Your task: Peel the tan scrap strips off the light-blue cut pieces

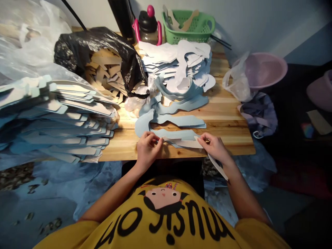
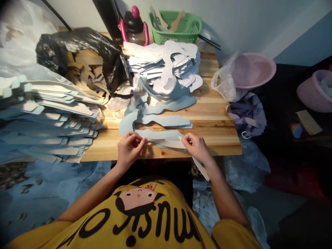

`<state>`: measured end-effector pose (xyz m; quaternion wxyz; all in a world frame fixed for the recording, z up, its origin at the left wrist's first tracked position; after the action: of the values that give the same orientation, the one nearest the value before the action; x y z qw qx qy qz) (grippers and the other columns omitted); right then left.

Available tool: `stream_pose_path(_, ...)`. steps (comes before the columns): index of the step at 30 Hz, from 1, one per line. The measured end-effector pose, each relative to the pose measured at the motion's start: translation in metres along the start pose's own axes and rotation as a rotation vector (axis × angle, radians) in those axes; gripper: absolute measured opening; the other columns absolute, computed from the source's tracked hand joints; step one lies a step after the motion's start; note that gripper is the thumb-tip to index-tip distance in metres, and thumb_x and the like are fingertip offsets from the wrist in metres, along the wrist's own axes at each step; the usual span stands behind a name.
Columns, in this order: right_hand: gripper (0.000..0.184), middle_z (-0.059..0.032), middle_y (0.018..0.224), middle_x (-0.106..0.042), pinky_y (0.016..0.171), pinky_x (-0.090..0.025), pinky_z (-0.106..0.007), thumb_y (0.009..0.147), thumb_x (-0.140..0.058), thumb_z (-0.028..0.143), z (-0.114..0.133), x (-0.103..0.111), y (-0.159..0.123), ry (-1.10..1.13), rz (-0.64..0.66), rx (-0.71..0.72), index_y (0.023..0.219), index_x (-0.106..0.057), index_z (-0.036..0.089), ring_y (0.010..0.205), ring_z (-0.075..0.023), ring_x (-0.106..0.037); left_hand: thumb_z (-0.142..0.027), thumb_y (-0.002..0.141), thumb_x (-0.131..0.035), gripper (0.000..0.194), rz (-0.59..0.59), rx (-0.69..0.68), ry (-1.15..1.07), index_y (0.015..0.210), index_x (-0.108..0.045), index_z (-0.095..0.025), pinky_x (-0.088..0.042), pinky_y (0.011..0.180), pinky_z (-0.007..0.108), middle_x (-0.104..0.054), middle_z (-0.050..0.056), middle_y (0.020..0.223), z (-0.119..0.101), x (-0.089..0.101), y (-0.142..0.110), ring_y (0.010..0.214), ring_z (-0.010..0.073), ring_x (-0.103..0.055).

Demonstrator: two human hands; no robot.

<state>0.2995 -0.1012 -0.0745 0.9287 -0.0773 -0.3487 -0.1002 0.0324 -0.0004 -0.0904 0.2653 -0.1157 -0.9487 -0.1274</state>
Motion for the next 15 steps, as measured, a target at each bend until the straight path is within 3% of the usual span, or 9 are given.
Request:
stream_pose_path(8, 0.035, 0.0015, 0.063, -0.054, 0.052, -0.035, -0.023, 0.089, -0.059, 0.047, 0.0009, 0.0041, 0.0039, 0.035, 0.053, -0.043, 0.067, -0.054, 0.020, 0.058, -0.0119, -0.047, -0.028, 0.083, -0.064, 0.017, 0.034, 0.018, 0.014, 0.070, -0.061, -0.018, -0.046, 0.062, 0.022, -0.060, 0.002, 0.083, -0.0009, 0.0006, 0.0045, 0.067, 0.0110, -0.057)
stream_pose_path(15, 0.030, -0.0002, 0.066, -0.062, 0.060, -0.036, -0.027, 0.090, -0.060, 0.042, 0.0028, 0.0029, 0.0076, -0.129, 0.038, 0.044, 0.069, -0.055, 0.021, 0.058, -0.0144, -0.053, -0.027, 0.082, -0.064, 0.016, 0.038, -0.025, 0.095, 0.070, -0.059, -0.019, -0.046, 0.063, 0.023, -0.059, 0.001, 0.083, -0.0001, 0.0019, 0.0050, 0.065, 0.0111, -0.056)
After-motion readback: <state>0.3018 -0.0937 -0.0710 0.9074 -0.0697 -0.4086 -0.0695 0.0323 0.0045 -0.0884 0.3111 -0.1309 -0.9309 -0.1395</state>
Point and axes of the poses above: each hand's wrist, its own y-axis towards the middle knuckle, its own x-axis out of the back of the hand, z = x × y, the point moved 1 cm from there along y, towards the middle knuckle
